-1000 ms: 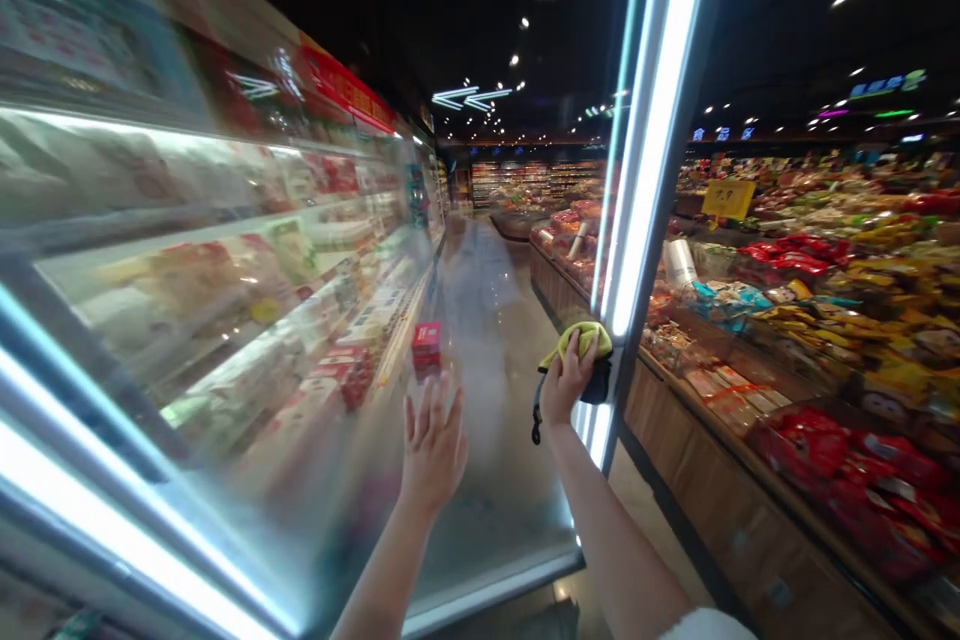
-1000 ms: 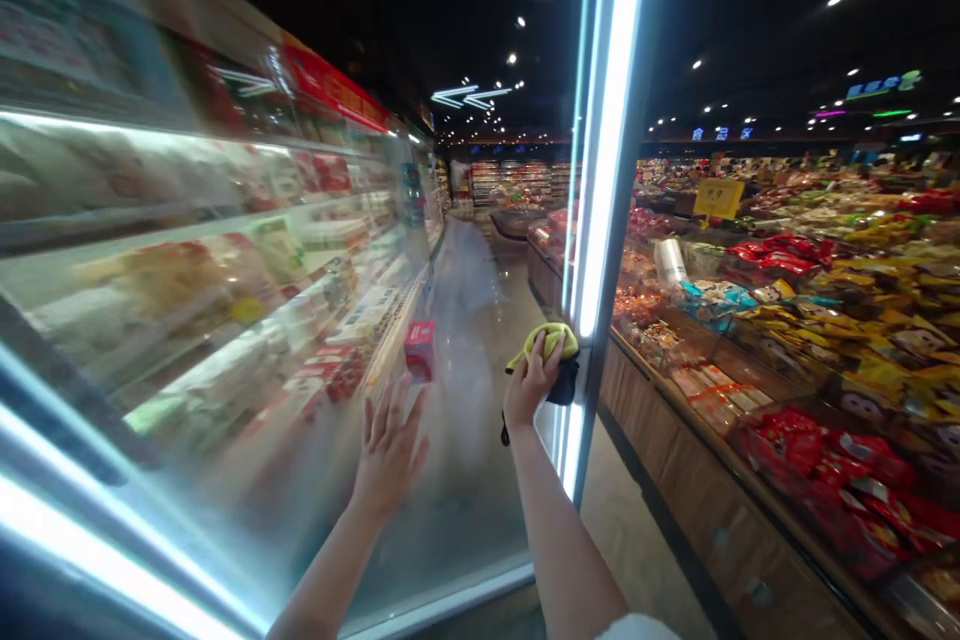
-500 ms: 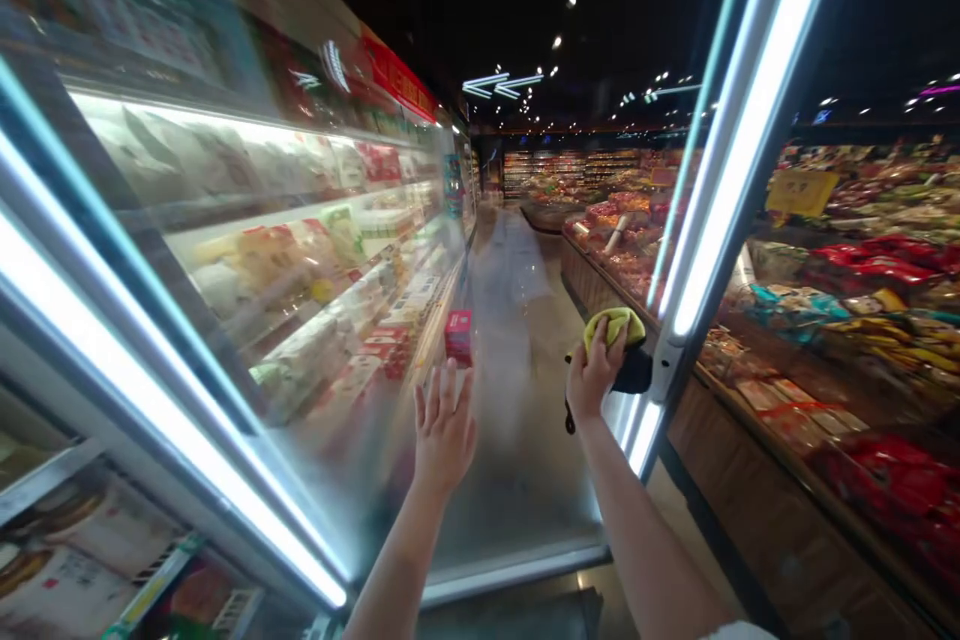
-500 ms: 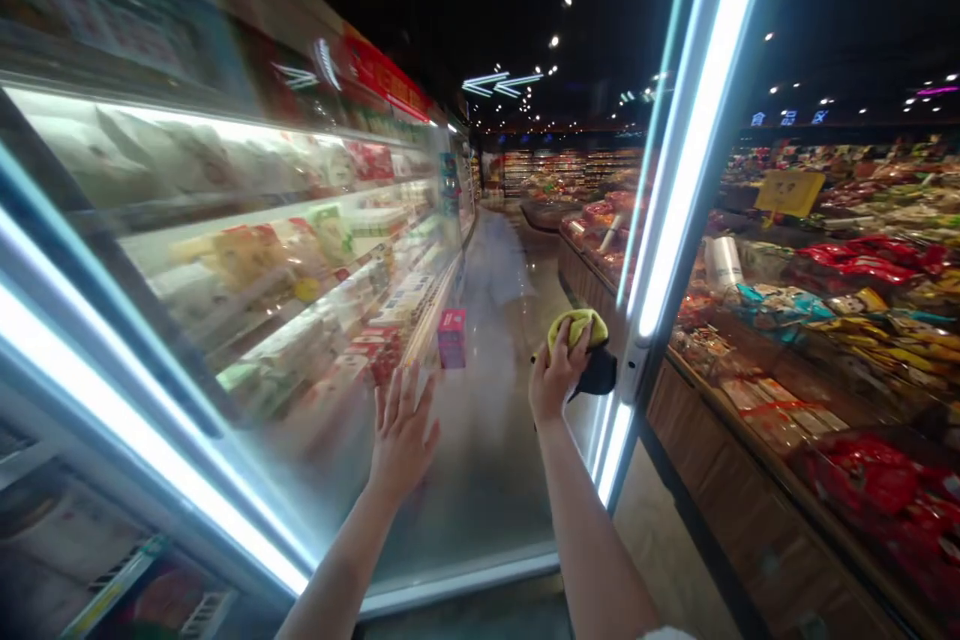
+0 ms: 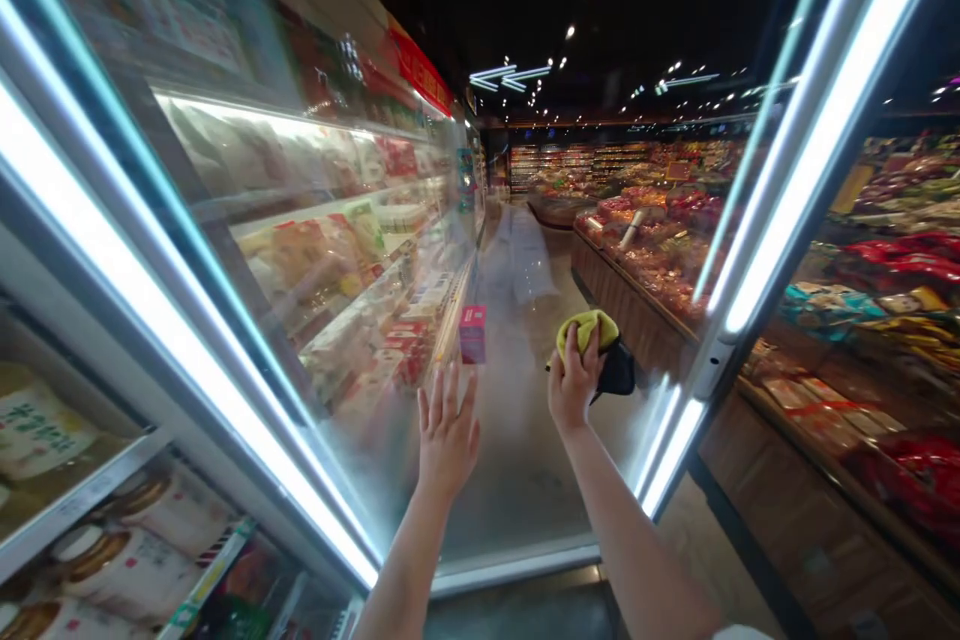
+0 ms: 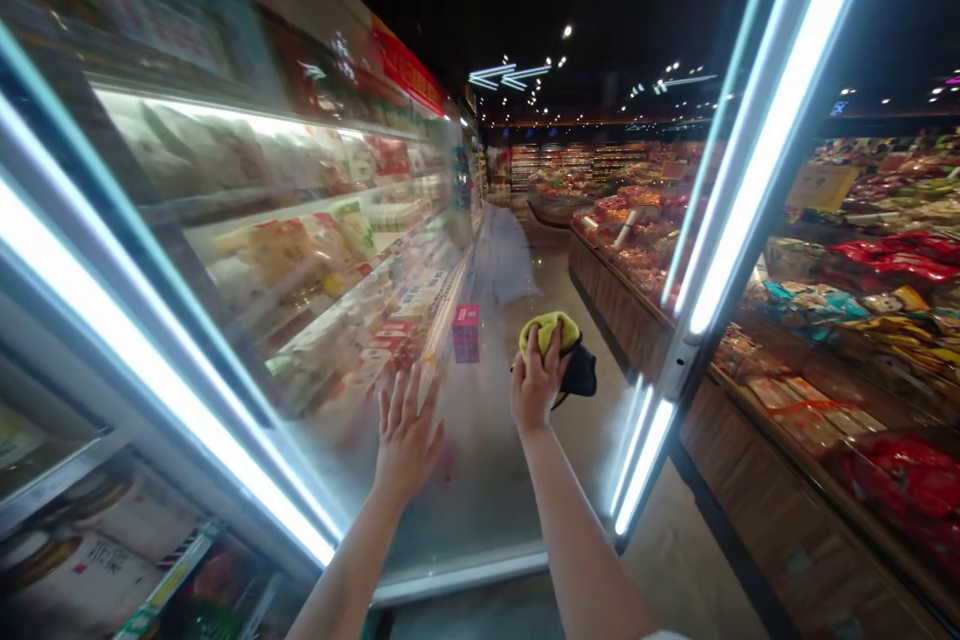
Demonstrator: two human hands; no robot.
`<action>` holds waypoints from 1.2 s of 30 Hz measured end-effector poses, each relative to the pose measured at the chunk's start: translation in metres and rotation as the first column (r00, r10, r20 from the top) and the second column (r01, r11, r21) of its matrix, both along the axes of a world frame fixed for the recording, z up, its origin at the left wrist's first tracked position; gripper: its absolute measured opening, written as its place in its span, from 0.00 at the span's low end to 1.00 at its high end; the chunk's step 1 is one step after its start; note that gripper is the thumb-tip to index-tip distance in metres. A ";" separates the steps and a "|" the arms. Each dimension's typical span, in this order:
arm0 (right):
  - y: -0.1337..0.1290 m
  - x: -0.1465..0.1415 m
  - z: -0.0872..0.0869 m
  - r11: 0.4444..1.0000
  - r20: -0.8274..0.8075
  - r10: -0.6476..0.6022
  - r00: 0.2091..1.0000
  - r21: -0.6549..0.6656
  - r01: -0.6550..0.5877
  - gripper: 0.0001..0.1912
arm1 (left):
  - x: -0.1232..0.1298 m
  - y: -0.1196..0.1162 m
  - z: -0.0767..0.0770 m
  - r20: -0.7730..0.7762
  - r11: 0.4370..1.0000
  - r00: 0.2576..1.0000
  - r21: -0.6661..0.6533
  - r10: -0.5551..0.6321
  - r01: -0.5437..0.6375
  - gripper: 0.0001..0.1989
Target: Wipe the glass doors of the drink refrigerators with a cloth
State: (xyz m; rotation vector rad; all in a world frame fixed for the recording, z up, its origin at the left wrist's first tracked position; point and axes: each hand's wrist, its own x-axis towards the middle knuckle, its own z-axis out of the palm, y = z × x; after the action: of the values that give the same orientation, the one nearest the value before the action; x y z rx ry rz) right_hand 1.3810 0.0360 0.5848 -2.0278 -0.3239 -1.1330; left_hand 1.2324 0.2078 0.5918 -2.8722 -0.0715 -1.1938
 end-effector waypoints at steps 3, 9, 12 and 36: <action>0.037 -0.023 -0.007 0.982 0.032 0.111 0.993 -0.155 -0.105 0.28 | -0.011 0.016 0.000 0.001 1.000 1.000 -0.005 0.023 -0.023 0.42; 0.036 -0.050 -0.054 0.937 -0.006 0.170 0.985 -0.309 -0.163 0.27 | -0.034 0.049 -0.007 -0.002 0.998 0.998 -0.018 0.061 -0.061 0.43; 0.050 -0.047 -0.038 0.987 -0.015 0.076 0.997 -0.142 -0.078 0.29 | -0.045 0.064 -0.010 0.020 0.997 0.997 -0.021 0.073 -0.072 0.44; 0.192 -0.141 -0.076 0.837 -0.017 0.336 0.942 -0.454 -0.307 0.35 | -0.129 0.176 -0.025 -0.034 0.982 0.981 0.002 0.191 -0.191 0.42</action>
State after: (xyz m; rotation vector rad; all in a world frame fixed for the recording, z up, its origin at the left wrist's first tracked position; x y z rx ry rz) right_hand 1.2397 0.2281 0.5088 -2.2169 -1.0061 -0.9691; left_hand 1.1033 0.3837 0.5668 -2.8081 -0.3382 -1.1088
